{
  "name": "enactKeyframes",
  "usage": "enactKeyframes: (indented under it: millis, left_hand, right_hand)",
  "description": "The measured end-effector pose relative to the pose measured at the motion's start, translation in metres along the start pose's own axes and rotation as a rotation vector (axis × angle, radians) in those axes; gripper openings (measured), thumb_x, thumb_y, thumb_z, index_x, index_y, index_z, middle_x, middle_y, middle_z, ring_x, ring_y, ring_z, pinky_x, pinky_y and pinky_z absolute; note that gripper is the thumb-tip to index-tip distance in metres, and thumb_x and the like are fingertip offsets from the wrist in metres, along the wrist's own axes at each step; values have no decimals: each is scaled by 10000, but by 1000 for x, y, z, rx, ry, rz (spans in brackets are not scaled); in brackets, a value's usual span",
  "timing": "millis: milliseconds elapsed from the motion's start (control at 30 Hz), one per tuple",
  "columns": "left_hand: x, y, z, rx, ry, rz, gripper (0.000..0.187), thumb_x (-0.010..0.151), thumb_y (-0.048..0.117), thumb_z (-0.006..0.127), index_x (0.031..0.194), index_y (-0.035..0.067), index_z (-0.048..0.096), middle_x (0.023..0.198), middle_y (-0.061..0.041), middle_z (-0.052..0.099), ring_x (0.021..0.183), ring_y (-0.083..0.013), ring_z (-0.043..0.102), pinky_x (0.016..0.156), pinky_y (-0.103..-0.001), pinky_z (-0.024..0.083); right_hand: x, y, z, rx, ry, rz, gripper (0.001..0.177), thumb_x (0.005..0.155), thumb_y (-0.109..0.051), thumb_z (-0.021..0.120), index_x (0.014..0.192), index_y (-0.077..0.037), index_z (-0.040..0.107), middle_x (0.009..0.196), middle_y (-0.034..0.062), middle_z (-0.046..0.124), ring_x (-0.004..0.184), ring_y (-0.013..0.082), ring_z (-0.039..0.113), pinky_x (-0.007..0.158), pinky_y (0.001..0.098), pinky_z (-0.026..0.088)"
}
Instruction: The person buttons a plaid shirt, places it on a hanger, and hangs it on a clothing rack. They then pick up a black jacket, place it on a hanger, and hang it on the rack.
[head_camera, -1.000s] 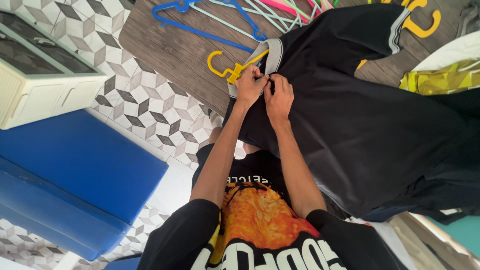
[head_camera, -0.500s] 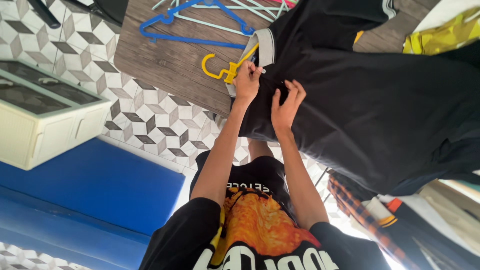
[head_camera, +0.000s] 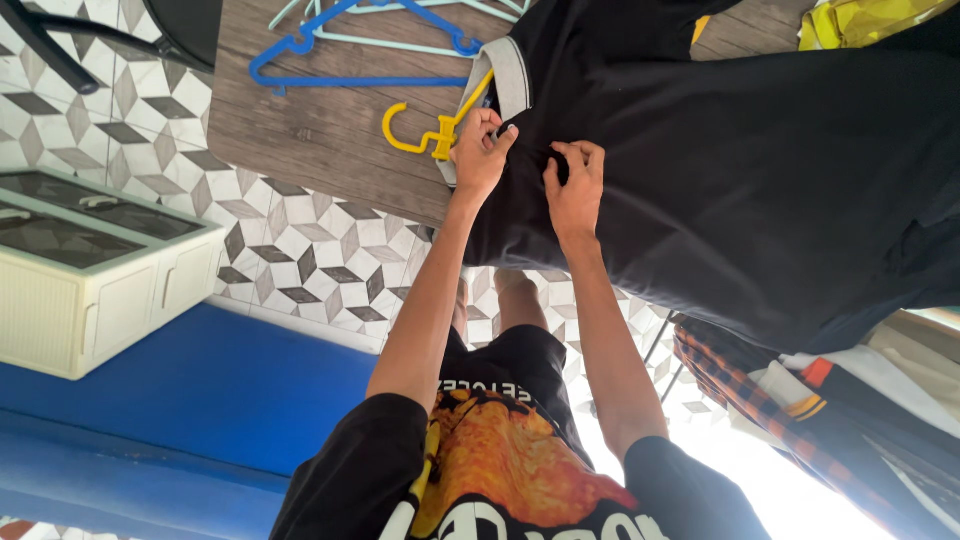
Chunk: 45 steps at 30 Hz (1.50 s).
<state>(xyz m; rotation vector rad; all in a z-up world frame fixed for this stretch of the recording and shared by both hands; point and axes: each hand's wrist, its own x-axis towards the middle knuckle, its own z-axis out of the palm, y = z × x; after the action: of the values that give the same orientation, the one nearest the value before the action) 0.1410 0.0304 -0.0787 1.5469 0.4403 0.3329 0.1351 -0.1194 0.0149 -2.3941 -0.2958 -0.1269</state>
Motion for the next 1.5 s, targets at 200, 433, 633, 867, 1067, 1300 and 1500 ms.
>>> enactKeyframes:
  millis: [200,433,633,867,1067,1300,1500]
  left_hand:
    - [1,-5,2,-32,10,8,264,918,163,817,1018,78,587,759,76,568,648,-31,396,615,-195,376]
    - [-11,39,3,301,107,150,259,836,150,835,990,111,629,862,45,645,737,-123,497,766,-312,418]
    - [-44,87,34,591,246,354,175,889,125,751,990,172,615,920,-43,571,947,-274,561,860,-428,358]
    - [-50,47,60,519,-7,169,157,954,192,718,1066,114,642,934,-46,624,919,-276,590,853,-449,416]
    - [-50,29,60,581,7,241,190,937,129,699,1118,84,659,1022,-89,650,979,-314,604,901,-451,457]
    - [-48,34,65,554,39,183,146,903,95,726,1041,85,680,898,-67,633,904,-291,597,853,-434,442]
    - [-47,41,55,435,10,220,120,917,112,740,1017,95,676,857,-41,610,854,-251,574,834,-404,425]
  right_hand:
    - [20,11,0,-9,-7,53,135,894,-105,783,1016,-71,734,1038,98,614,862,228,669,793,363,547]
    - [44,40,-7,8,-274,248,121,977,-220,706,1009,-113,753,1015,62,639,761,217,647,747,343,535]
    - [48,58,-6,-46,-255,99,114,1003,-208,708,1027,-113,765,963,120,662,855,279,665,777,393,533]
    - [42,63,1,-101,-192,47,129,968,-142,646,1039,-127,753,994,113,661,909,288,674,806,405,538]
    - [47,55,-9,-92,-276,87,136,1008,-250,660,1041,-153,749,984,65,659,885,258,673,770,394,537]
    - [48,52,-11,-97,-298,110,140,1002,-266,671,1044,-162,753,969,45,647,837,234,657,744,385,532]
    - [52,50,-18,-83,-351,122,138,1000,-267,663,1028,-167,753,945,18,617,781,204,625,722,368,516]
